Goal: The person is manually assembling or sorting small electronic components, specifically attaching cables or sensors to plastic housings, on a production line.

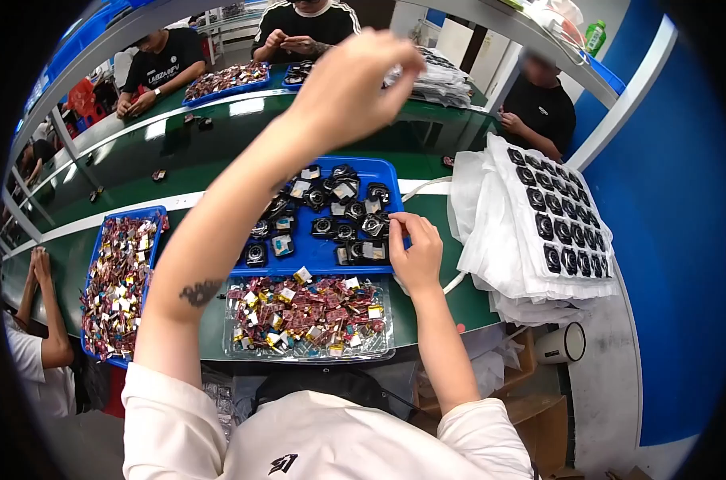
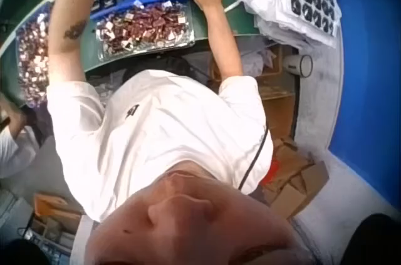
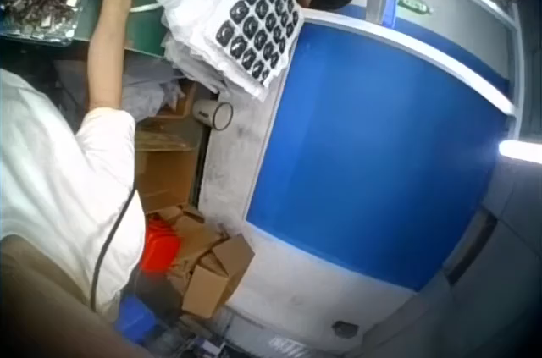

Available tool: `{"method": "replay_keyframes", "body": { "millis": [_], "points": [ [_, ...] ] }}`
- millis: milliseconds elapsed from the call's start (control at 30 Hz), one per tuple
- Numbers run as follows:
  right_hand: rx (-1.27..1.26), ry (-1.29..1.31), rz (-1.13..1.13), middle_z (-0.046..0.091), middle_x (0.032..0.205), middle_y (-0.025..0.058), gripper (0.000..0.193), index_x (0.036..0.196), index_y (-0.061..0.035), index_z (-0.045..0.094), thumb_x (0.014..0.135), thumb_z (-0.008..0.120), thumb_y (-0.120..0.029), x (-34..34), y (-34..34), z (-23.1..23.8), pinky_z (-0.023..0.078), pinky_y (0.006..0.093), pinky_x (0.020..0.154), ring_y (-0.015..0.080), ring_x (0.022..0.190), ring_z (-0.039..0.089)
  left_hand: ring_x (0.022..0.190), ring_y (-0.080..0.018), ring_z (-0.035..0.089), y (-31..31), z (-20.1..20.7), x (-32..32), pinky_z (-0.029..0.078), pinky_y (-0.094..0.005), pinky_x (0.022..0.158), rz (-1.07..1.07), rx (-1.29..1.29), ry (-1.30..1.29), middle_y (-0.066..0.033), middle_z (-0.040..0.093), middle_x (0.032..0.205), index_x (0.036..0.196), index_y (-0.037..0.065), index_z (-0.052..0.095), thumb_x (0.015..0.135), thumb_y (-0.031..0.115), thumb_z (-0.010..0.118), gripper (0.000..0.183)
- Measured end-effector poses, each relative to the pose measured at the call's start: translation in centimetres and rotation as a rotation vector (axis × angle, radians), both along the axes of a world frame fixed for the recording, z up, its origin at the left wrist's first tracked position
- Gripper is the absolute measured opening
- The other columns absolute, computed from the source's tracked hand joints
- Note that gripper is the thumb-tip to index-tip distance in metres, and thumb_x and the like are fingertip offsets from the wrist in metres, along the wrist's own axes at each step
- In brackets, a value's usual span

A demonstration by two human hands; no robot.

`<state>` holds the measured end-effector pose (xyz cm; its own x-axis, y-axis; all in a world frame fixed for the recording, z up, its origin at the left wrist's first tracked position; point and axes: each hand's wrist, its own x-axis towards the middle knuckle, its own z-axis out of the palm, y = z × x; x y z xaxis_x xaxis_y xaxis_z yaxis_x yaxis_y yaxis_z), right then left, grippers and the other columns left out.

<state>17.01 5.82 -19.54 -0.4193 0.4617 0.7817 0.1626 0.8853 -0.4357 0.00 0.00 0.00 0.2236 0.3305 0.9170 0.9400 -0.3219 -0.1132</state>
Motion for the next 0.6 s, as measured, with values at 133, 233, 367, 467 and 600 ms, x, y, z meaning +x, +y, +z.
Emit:
{"method": "replay_keyframes", "body": {
  "millis": [133, 233, 367, 467, 600],
  "points": [
    [-0.151, 0.0, 0.155, 0.062, 0.072, 0.0065, 0.005, 0.082, -0.0034, 0.064, 0.078, 0.064, -0.004, -1.5, -2.4, 0.7, 0.044, 0.0328, 0.064, 0.0206, 0.066, 0.058, 0.069, -0.0253, 0.059, -7.2, -8.8, -2.4, 0.048, -0.0344, 0.063, -0.12, -0.619, -0.139, -0.0103, 0.061, 0.072, 0.082, 0.001, 0.065, 0.078, 0.006, 0.065, 0.006],
    [-0.065, -0.091, 0.444, 0.062, 0.078, 0.0078, 0.008, 0.08, -0.0021, 0.065, 0.074, 0.068, -0.006, -2.5, -3.6, 1.6, 0.046, 0.0316, 0.066, 0.0217, 0.073, 0.058, 0.063, -0.0231, 0.06, -10.4, -12.3, -4.1, 0.048, -0.0328, 0.059, -0.071, -0.657, -0.361, -0.0104, 0.062, 0.071, 0.082, 0.001, 0.066, 0.079, 0.009, 0.065, 0.008],
    [0.084, -0.438, 0.58, 0.063, 0.085, 0.0092, 0.023, 0.089, -0.0037, 0.066, 0.073, 0.074, -0.017, -4.3, -6.8, 4.2, 0.046, 0.034, 0.075, 0.0242, 0.082, 0.058, 0.053, -0.0129, 0.056, -13.1, -15.9, -5.5, 0.043, -0.0268, 0.051, 0.012, -0.554, -0.739, -0.0085, 0.063, 0.066, 0.085, -0.001, 0.066, 0.083, 0.011, 0.064, 0.013],
    [0.014, -0.585, 0.727, 0.064, 0.085, 0.0079, 0.021, 0.084, -0.0037, 0.064, 0.073, 0.074, -0.017, -6.0, -5.9, 4.1, 0.046, 0.034, 0.076, 0.0241, 0.084, 0.058, 0.052, -0.0097, 0.053, -13.8, -17.1, -5.5, 0.041, -0.0253, 0.05, 0.008, -0.585, -0.866, -0.0073, 0.062, 0.064, 0.085, -0.001, 0.066, 0.084, 0.011, 0.064, 0.012],
    [-0.693, -0.385, 0.987, 0.068, 0.091, 0.0124, 0.016, 0.083, -0.0031, 0.051, 0.084, 0.066, -0.009, -6.2, -5.3, 3.5, 0.051, 0.0293, 0.069, 0.0169, 0.081, 0.065, 0.065, -0.0051, 0.06, -14.5, -17.6, -4.6, 0.046, -0.0209, 0.057, -0.229, -0.603, -1.151, -0.0043, 0.066, 0.072, 0.09, 0.0, 0.068, 0.09, 0.017, 0.059, 0.019]
  ]
}}
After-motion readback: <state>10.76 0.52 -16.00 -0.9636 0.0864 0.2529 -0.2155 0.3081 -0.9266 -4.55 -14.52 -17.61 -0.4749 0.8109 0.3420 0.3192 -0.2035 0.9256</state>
